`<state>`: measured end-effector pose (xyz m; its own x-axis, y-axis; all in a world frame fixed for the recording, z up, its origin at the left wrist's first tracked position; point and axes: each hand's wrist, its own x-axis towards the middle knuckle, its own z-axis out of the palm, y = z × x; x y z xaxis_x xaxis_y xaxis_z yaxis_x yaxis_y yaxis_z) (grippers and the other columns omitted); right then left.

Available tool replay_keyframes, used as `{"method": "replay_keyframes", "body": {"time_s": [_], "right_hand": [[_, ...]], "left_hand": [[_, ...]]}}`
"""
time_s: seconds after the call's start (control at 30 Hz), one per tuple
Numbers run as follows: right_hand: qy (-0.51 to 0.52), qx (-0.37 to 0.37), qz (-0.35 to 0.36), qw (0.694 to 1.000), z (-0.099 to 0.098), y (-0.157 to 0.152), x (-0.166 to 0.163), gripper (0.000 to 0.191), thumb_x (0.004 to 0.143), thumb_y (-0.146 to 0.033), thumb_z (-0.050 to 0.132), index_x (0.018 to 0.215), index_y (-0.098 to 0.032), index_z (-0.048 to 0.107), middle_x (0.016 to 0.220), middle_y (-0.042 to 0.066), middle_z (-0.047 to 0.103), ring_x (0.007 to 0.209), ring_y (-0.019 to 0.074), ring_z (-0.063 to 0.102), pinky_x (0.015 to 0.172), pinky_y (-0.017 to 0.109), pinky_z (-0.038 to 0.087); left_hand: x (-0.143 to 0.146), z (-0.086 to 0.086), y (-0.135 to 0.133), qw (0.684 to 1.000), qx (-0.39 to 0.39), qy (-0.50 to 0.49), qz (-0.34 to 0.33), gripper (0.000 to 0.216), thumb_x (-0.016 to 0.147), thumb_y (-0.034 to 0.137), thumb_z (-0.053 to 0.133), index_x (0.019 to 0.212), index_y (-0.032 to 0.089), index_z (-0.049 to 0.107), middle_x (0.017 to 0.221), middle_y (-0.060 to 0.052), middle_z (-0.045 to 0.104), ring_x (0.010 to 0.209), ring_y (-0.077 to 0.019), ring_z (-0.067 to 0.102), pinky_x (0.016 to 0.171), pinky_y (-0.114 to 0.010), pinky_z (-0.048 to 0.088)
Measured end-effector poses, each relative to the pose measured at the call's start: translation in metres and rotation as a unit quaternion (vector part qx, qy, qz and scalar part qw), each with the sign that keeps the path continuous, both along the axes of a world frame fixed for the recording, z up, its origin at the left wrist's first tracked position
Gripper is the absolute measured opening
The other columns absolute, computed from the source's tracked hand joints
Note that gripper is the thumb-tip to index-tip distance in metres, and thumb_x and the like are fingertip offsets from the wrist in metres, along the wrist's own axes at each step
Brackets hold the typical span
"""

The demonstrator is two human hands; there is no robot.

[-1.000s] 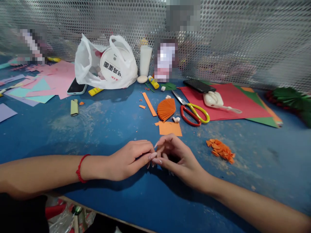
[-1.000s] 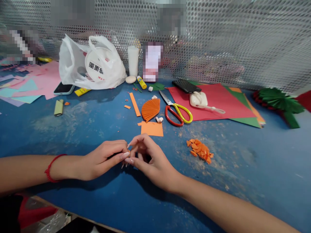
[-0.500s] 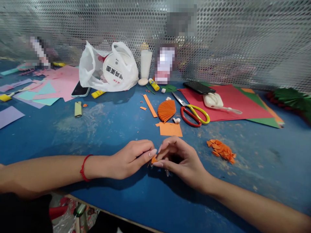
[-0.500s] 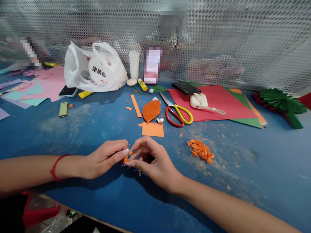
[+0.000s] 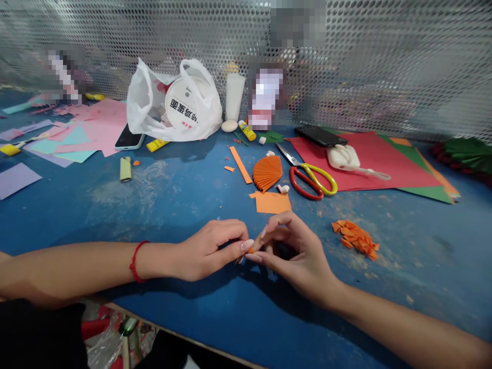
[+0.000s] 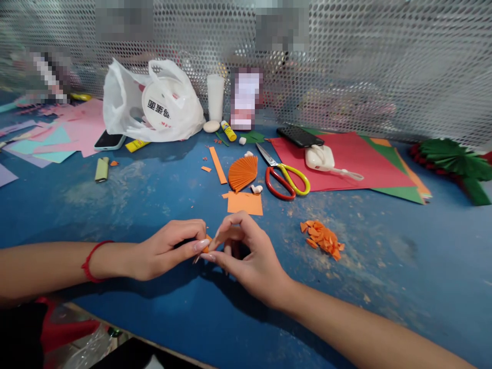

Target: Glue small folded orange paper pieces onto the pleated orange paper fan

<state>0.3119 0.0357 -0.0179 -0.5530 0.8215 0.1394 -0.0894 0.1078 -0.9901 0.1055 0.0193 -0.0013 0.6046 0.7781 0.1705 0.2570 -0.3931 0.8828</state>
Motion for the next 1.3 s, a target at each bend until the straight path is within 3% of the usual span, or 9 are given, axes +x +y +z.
{"method": "replay_keyframes", "body": {"time_s": [0.17, 0.37, 0.7, 0.9, 1.3], "right_hand": [[0.029, 0.147, -0.005, 0.989, 0.001, -0.002, 0.003, 0.032, 0.08, -0.007, 0.072, 0.098, -0.026, 0.053, 0.09, 0.0, 0.069, 0.063, 0.0102, 0.061, 0.054, 0.022, 0.05], [0.011, 0.293, 0.011, 0.956, 0.008, 0.0, 0.005, 0.029, 0.083, -0.002, 0.066, 0.103, -0.024, 0.067, 0.087, 0.004, 0.071, 0.077, 0.0151, 0.069, 0.066, 0.027, 0.057], [-0.015, 0.285, -0.014, 0.958, 0.007, 0.001, 0.007, 0.028, 0.085, -0.003, 0.065, 0.102, -0.024, 0.072, 0.084, 0.003, 0.074, 0.077, 0.0155, 0.07, 0.069, 0.027, 0.058], [-0.026, 0.268, -0.043, 0.962, 0.009, 0.001, 0.006, 0.023, 0.084, -0.005, 0.068, 0.095, -0.025, 0.074, 0.08, 0.002, 0.076, 0.072, 0.0153, 0.071, 0.066, 0.026, 0.057], [-0.034, 0.32, -0.012, 0.947, 0.007, 0.003, 0.006, 0.015, 0.087, -0.008, 0.067, 0.097, -0.018, 0.072, 0.082, 0.004, 0.076, 0.075, 0.013, 0.07, 0.068, 0.024, 0.056]], "left_hand": [[-0.003, 0.004, 0.001, 0.996, -0.061, -0.067, -0.021, 0.029, 0.1, 0.029, 0.045, 0.076, 0.015, 0.052, 0.076, -0.001, 0.054, 0.07, -0.0104, 0.049, 0.069, -0.024, 0.041], [-0.003, 0.004, 0.001, 0.984, -0.136, -0.107, -0.045, 0.028, 0.1, 0.03, 0.048, 0.078, 0.015, 0.055, 0.075, -0.002, 0.058, 0.071, -0.0106, 0.053, 0.071, -0.024, 0.043], [0.0, 0.001, 0.002, 0.974, -0.189, -0.122, -0.027, 0.028, 0.099, 0.029, 0.051, 0.076, 0.013, 0.057, 0.073, -0.001, 0.059, 0.068, -0.0088, 0.055, 0.068, -0.021, 0.043], [-0.001, 0.001, 0.003, 0.966, -0.218, -0.14, -0.022, 0.027, 0.096, 0.03, 0.054, 0.079, 0.012, 0.062, 0.077, -0.004, 0.065, 0.074, -0.0125, 0.06, 0.074, -0.026, 0.048], [-0.005, -0.006, 0.008, 0.965, -0.219, -0.137, -0.046, 0.024, 0.09, 0.03, 0.061, 0.074, 0.012, 0.064, 0.071, -0.006, 0.068, 0.07, -0.0133, 0.062, 0.07, -0.024, 0.048]]}}
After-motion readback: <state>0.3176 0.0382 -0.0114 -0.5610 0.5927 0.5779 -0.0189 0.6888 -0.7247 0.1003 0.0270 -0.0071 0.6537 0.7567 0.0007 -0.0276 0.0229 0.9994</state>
